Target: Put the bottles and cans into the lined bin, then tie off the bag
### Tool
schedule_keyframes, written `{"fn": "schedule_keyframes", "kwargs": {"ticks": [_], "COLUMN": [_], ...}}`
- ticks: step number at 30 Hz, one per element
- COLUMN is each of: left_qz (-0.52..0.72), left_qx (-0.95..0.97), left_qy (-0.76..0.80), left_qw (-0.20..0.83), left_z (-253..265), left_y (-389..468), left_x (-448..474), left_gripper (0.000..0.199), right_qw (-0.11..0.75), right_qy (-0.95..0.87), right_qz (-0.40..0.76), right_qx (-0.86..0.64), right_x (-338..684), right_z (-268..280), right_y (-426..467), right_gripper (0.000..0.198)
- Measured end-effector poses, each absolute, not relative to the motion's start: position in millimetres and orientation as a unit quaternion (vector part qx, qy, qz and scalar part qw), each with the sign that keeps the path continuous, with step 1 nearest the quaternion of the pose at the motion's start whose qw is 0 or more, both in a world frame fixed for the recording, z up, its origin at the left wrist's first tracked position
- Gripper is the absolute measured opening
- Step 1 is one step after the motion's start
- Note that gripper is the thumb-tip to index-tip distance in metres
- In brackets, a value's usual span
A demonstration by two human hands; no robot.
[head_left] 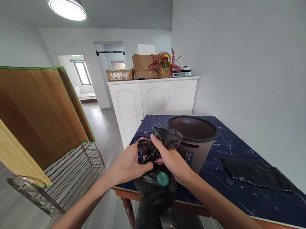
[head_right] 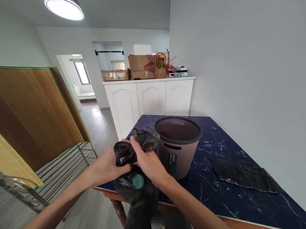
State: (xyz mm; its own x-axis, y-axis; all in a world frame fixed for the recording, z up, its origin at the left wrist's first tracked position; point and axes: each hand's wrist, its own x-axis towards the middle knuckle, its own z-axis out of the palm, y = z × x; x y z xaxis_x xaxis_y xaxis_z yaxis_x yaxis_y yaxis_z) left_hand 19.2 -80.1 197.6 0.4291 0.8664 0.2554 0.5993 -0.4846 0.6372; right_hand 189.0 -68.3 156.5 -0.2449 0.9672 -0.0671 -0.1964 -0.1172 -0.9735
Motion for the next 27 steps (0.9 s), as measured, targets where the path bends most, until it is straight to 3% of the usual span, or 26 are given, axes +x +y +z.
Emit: {"fn": "schedule_keyframes", "kwargs": {"ticks": [5,9,12,16,20,27], "left_qz": [0.298,0.271,0.275,0.288,0.291,0.313], "left_qx": [0.809,0.817,0.795,0.791,0.803,0.827], "left_qy": [0.446,0.376,0.356,0.37,0.384,0.408], "left_qw": [0.239,0.342,0.407,0.393,0.352,0.229], "left_z": [197,194,192,191,191,188], "left_y": [-78,-75,-74,-73,-73,-83], "left_x": [18,14,14,15,16,21], "left_gripper": [0.007,0.019,0.023,0.022,0.024,0.019], "right_qw": [0.447,0.387,0.354,0.328,0.365,0.5], "right_qy": [-0.518,-0.655,-0.741,-0.799,-0.832,-0.823], "right_qz": [0.617,0.565,0.488,0.401,0.302,0.025], "right_qx": [-0.388,-0.32,-0.296,-0.304,-0.288,-0.268], "right_x": [198,218,235,250,252,246], "right_z": [163,169,177,187,181,141], "right_y": [-72,-68,-70,-78,-79,-67], "right_gripper": [0.057,0.057,0.044,0.029,0.024,0.025]}}
